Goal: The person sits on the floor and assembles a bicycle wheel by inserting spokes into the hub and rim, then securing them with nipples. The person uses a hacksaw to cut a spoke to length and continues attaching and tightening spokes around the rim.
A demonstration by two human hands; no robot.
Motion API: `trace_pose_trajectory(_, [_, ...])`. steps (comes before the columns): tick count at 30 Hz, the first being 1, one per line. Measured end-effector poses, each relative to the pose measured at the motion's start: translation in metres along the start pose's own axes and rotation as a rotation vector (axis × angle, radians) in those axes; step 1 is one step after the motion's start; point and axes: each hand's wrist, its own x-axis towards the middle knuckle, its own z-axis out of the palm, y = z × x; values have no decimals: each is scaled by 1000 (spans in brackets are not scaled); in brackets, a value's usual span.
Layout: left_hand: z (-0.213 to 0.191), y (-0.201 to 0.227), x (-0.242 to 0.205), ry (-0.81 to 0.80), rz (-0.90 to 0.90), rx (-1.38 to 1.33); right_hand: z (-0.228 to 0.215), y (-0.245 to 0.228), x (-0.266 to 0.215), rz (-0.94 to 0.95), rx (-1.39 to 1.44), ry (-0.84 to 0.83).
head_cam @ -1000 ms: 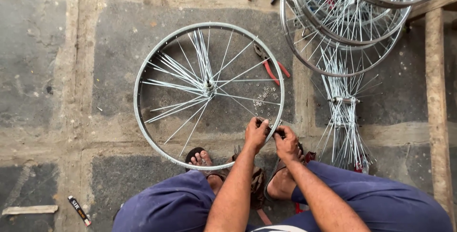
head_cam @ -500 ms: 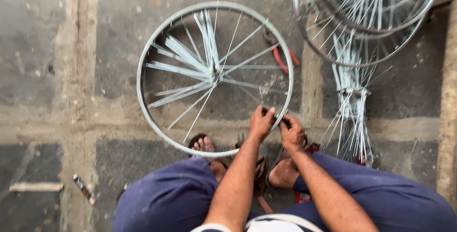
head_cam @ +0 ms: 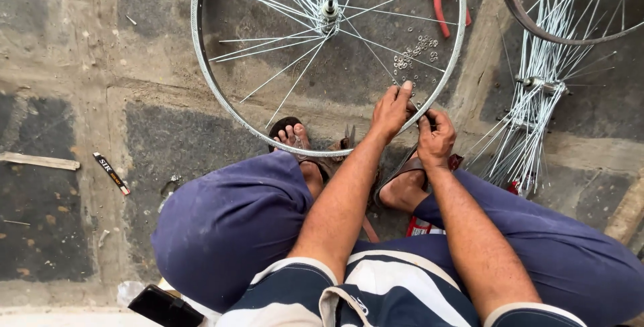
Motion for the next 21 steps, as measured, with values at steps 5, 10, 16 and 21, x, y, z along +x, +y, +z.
trace_pose_trajectory(5, [-2, 8, 0, -13, -2, 42, 4, -3, 5, 41, 123, -2])
trace_pose_trajectory(10, [-1, 13, 1, 9, 2, 77, 6, -5, 9, -9, 25, 15])
trace_pose_trajectory(16, [-1, 13, 1, 7, 14, 79, 5, 0, 8, -75, -29, -2])
trace_pose_trajectory(21, [-1, 10, -2, -5, 10, 72, 3, 3, 4, 47, 68, 4])
